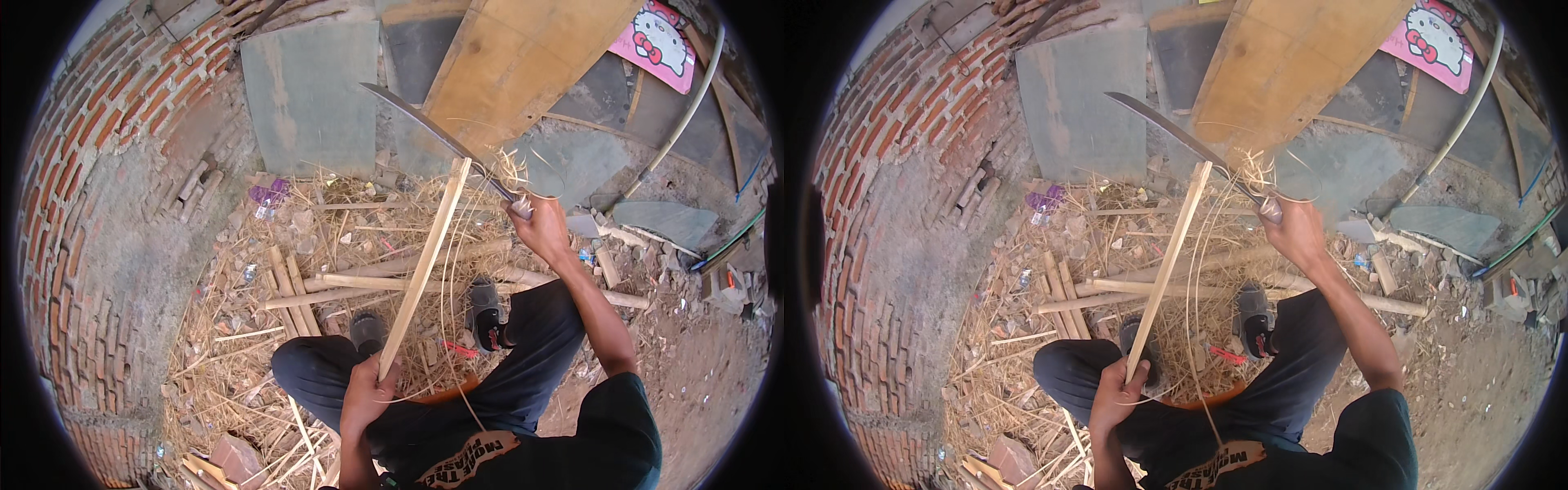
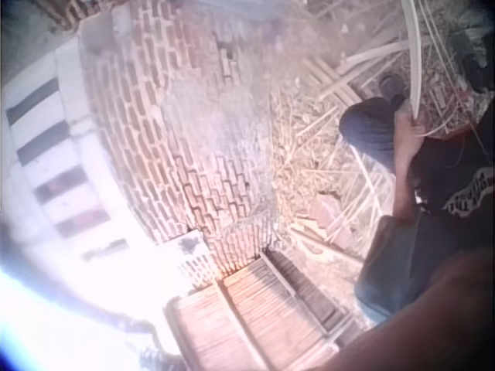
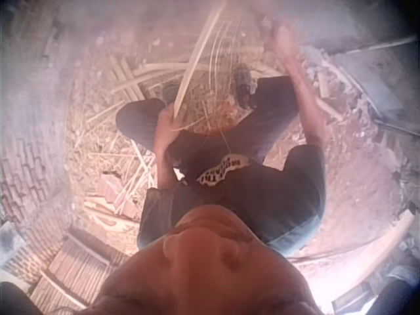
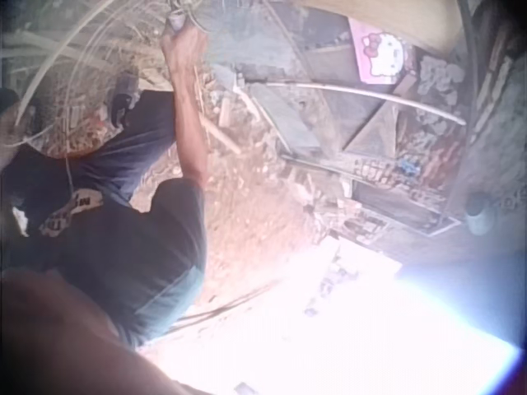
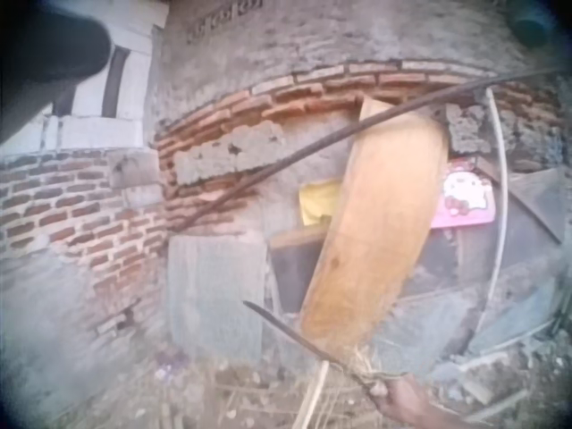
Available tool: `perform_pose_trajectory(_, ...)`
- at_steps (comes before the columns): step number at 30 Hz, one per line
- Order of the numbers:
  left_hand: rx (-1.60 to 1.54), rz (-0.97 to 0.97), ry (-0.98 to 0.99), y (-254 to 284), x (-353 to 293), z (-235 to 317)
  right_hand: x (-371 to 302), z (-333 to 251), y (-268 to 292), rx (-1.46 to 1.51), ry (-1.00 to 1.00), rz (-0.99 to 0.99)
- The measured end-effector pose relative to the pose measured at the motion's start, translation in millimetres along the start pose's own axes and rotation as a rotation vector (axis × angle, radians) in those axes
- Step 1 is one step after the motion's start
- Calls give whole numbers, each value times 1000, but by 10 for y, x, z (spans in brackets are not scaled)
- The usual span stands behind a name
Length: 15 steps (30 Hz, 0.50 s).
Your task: The person sits on the ground and uses a red utility knife to shave thin strips from a long piece of light-colored wood. They hold the wood with their left hand and carefully scrape the surface with the knife in their right hand, creating wood shavings that fall to the ground.
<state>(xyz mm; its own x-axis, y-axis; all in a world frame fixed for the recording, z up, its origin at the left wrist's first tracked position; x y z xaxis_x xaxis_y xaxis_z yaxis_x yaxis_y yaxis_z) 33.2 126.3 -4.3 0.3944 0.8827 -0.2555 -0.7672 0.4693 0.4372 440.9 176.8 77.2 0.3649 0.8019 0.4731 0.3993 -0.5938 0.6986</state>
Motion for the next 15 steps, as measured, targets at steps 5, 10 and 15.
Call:
perform_pose_trajectory(5, 183, 12, -38, 141, 302, -163, 89, 111, 18, 253, -329, -66)
perform_pose_trajectory(10, 418, 172, -100, 185, 281, 224, 26, -213, 166, 175, -93, 6)
perform_pose_trajectory(15, 559, 213, -182, 72, 255, 611, -300, -639, -193, -117, 302, -77)
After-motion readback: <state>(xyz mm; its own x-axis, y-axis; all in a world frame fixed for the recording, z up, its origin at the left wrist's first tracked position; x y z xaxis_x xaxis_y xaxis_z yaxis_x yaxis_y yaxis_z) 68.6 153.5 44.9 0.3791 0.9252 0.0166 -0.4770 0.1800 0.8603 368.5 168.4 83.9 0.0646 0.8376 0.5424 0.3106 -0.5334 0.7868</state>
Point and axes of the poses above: each hand's wrist, its own x-axis towards the middle knuckle, its own y-axis out of the back of the hand, z = x × y, the point moved 10 cm from there along x, towards the middle knuckle, and after that the axes turned 7 degrees about x, right-handed, at the moved point
